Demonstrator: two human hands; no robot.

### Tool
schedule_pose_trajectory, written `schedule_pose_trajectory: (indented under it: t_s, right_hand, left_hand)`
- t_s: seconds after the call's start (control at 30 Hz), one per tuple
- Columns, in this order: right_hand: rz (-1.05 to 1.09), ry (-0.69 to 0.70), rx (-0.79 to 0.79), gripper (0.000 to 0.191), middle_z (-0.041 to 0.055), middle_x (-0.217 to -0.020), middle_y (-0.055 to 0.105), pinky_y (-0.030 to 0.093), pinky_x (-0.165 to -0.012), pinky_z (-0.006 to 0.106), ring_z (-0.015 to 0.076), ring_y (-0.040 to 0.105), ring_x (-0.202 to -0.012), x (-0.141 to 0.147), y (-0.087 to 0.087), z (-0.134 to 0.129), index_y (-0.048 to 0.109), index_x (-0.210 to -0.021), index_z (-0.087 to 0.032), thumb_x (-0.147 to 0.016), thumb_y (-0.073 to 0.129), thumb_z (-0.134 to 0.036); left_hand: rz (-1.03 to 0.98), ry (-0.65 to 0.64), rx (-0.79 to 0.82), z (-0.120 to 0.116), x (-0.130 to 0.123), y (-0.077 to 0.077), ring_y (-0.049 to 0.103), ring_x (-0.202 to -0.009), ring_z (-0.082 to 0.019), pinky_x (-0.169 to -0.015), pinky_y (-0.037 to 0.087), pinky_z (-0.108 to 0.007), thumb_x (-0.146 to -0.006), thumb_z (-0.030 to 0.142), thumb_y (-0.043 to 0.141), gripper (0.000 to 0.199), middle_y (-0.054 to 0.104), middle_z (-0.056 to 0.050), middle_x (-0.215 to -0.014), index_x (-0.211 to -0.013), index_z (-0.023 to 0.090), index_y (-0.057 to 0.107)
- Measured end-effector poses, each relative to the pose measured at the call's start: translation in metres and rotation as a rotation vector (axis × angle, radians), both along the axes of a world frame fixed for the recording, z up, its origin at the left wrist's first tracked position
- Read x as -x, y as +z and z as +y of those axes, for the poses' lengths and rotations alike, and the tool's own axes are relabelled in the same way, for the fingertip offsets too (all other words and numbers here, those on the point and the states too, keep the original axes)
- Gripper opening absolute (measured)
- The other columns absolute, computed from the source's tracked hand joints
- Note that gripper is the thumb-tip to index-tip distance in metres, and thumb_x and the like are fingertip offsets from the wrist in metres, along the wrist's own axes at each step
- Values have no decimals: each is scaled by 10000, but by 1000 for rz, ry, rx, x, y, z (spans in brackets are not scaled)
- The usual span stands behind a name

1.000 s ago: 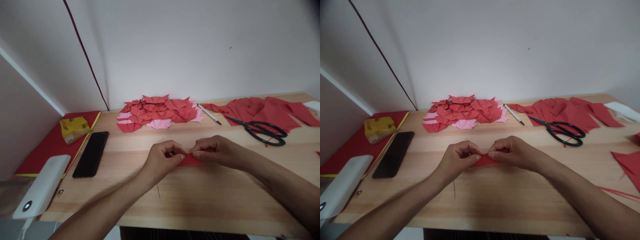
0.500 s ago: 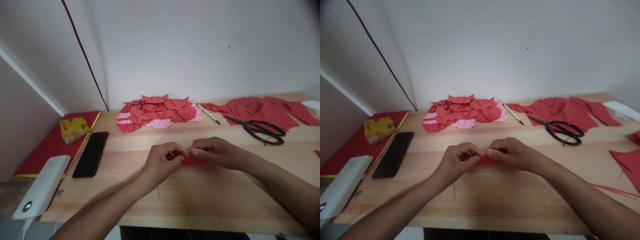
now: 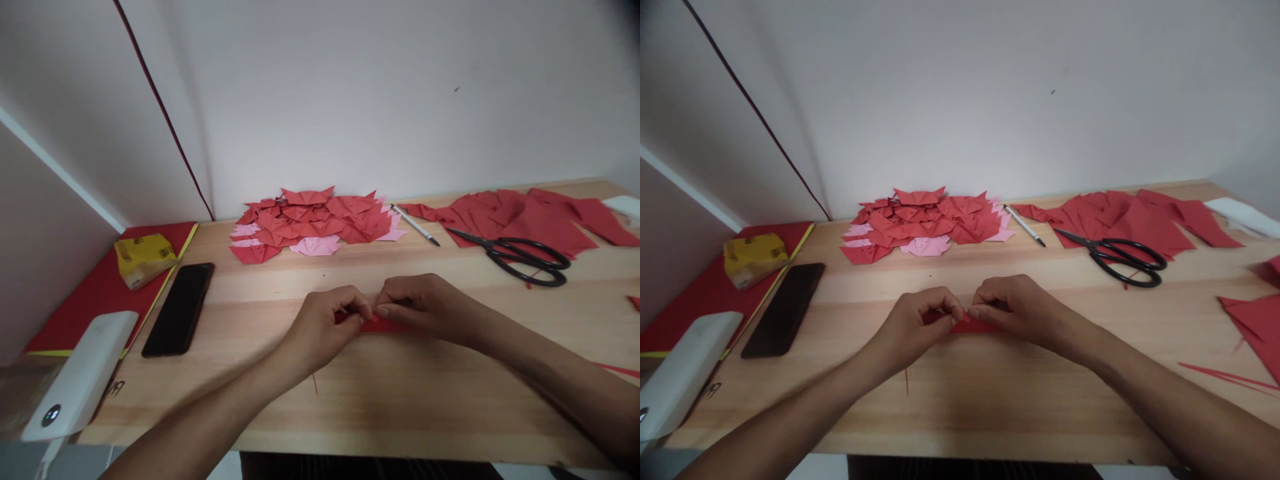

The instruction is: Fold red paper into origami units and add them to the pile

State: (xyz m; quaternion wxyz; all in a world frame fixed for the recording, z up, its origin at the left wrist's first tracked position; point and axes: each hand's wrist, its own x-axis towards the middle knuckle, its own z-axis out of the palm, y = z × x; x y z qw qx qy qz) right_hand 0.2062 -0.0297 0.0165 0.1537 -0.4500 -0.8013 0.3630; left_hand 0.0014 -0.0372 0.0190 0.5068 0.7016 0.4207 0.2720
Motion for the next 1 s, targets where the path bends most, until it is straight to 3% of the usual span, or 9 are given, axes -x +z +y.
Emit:
schedule_pose_trajectory:
  t_s: [0.2,0.47,0.83,0.93,1.0]
  right_hand:
    - [-52,28,-186,302,24,-674,605,357,-585,269,136,514,-613,5,-1,-3,587,-703,-189,-921,439,-336]
    - [-74,67,-408,243,18,-727,611,361,-662,287,133,520,-651,7,-2,-8,596,-743,-182,-934,470,-262]
    - [-31,31,-426,170,11,-759,605,376,-676,281,137,530,-700,9,-3,-9,589,-796,-187,-925,482,-213]
    - [-43,30,-447,156,8,-775,606,366,-678,283,134,530,-705,9,-4,-8,587,-809,-187,-926,487,-215]
    - [-69,33,-491,149,12,-805,614,358,-688,292,140,537,-732,10,-6,-7,593,-835,-190,-931,482,-216]
  left_hand:
    - [11,43,99,1,0,3,613,-770,-121,-715,463,-219,-716,106,567,181,673,-26,-846,-892,146,587]
    - [65,30,11,2,2,-1,603,-721,-112,-661,434,-196,-780,163,580,103,688,10,-774,-784,166,683]
    - [101,51,-17,2,2,-2,607,-712,-115,-640,433,-199,-800,136,558,143,698,12,-776,-802,171,697]
    - [119,43,-105,5,2,-3,606,-710,-117,-655,439,-213,-791,130,585,122,695,13,-769,-802,179,696]
    - [165,54,-280,6,2,-7,592,-727,-122,-674,436,-228,-774,125,617,103,677,11,-770,-788,191,695]
